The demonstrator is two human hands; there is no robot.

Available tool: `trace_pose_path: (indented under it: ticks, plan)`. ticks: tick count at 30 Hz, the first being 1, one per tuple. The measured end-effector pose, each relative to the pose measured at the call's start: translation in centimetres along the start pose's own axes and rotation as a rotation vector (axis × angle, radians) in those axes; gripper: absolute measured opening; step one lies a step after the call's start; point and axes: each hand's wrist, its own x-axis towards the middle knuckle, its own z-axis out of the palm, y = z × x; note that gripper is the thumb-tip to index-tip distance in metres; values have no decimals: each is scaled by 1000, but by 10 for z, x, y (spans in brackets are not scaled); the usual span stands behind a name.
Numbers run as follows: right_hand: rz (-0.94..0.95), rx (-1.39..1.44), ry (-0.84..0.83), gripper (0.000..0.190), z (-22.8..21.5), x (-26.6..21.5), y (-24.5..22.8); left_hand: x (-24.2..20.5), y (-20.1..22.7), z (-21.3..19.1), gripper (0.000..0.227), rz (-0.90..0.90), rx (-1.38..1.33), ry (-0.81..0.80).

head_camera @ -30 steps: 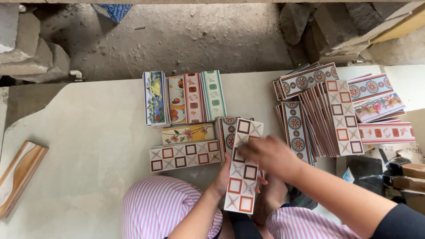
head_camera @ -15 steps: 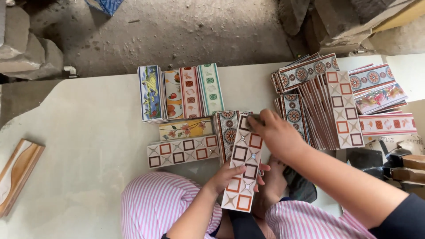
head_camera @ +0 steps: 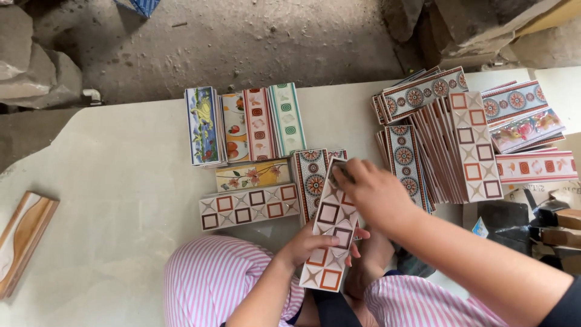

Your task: The person sits on the floor and wipes the surface of rectangular ceramic tiles with a cloth. They handle the tiles one by one, wiping them and placing them into a stack.

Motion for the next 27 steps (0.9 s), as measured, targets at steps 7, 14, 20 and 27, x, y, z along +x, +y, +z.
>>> trace_pose_path:
  ticks: [7,14,20,27]
  plan:
    - [-211,50,88,21,-3,-3,-20,-6,-10,-10,61,36,133,72]
    - [117,101,46,26,2,6,5,0,1,-1,70,11,-18,-86]
    - [359,276,-101,41,0,11,9,-5,22,15,64,-22,82,-96]
    - [96,350,-184,54,3,-2,-18,-12,17,-3,55,29,346,11]
